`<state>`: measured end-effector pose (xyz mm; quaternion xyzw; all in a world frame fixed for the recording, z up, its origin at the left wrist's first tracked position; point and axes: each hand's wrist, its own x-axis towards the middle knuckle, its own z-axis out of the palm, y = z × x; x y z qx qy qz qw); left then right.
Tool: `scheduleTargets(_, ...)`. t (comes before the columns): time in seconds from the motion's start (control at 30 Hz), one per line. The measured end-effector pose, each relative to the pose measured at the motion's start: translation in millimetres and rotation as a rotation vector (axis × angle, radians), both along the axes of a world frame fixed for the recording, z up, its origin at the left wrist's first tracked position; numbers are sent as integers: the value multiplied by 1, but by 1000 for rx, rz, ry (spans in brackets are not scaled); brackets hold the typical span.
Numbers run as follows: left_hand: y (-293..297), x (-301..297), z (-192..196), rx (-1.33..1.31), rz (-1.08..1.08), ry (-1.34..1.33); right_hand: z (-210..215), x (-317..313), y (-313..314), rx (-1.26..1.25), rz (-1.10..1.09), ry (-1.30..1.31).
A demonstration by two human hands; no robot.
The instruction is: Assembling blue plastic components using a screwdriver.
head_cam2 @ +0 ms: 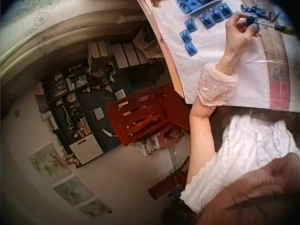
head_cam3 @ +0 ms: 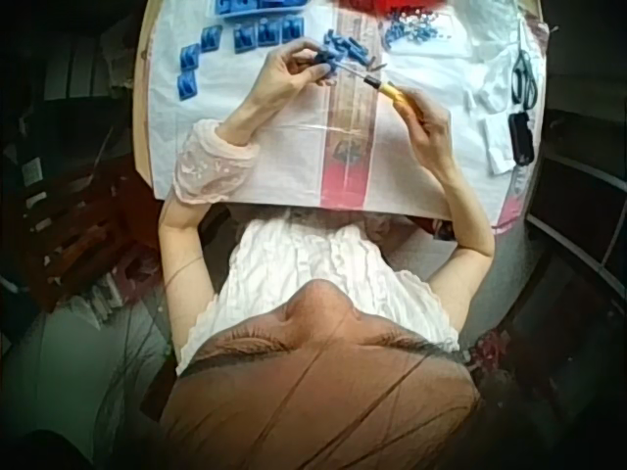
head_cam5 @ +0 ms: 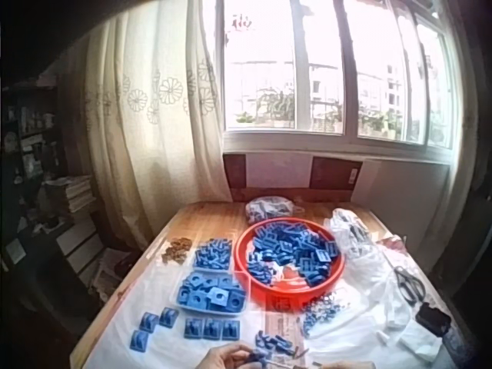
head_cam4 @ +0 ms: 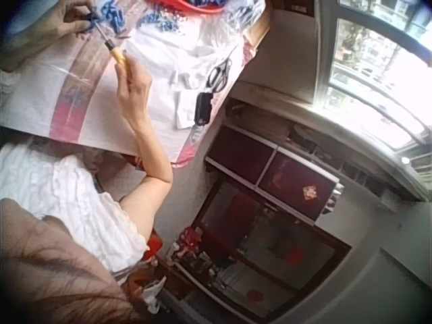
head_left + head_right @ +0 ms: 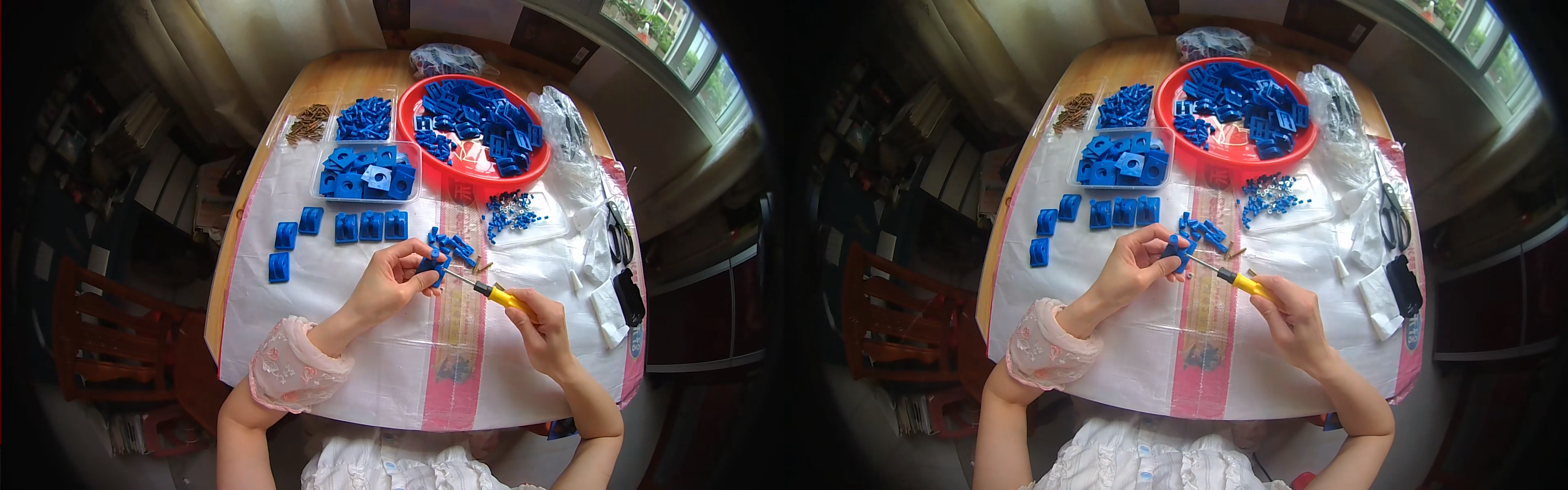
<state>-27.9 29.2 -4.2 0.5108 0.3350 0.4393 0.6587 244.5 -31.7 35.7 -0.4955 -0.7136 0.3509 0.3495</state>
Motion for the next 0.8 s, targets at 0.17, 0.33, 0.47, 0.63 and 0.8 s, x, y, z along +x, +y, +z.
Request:
scheduleTargets(0.17, 0, 0, 0, 4, 0, -9, 4, -1, -1, -100, -32, 29)
scheduleTargets(0.33, 0, 0, 0, 16, -1, -4, 3, -1, -1, -133, -45, 78)
scheduleTargets(0.47, 0, 0, -1, 16, -4, -13, 4, 0, 0, -170, -50, 80)
scheduleTargets(0.63, -1, 0, 0, 18, -8, -8, 5, 1, 1, -254, -67, 120)
scheduleTargets(0.8, 1, 1, 0, -15, 3, -16, 6, 3, 6, -330, -60, 149)
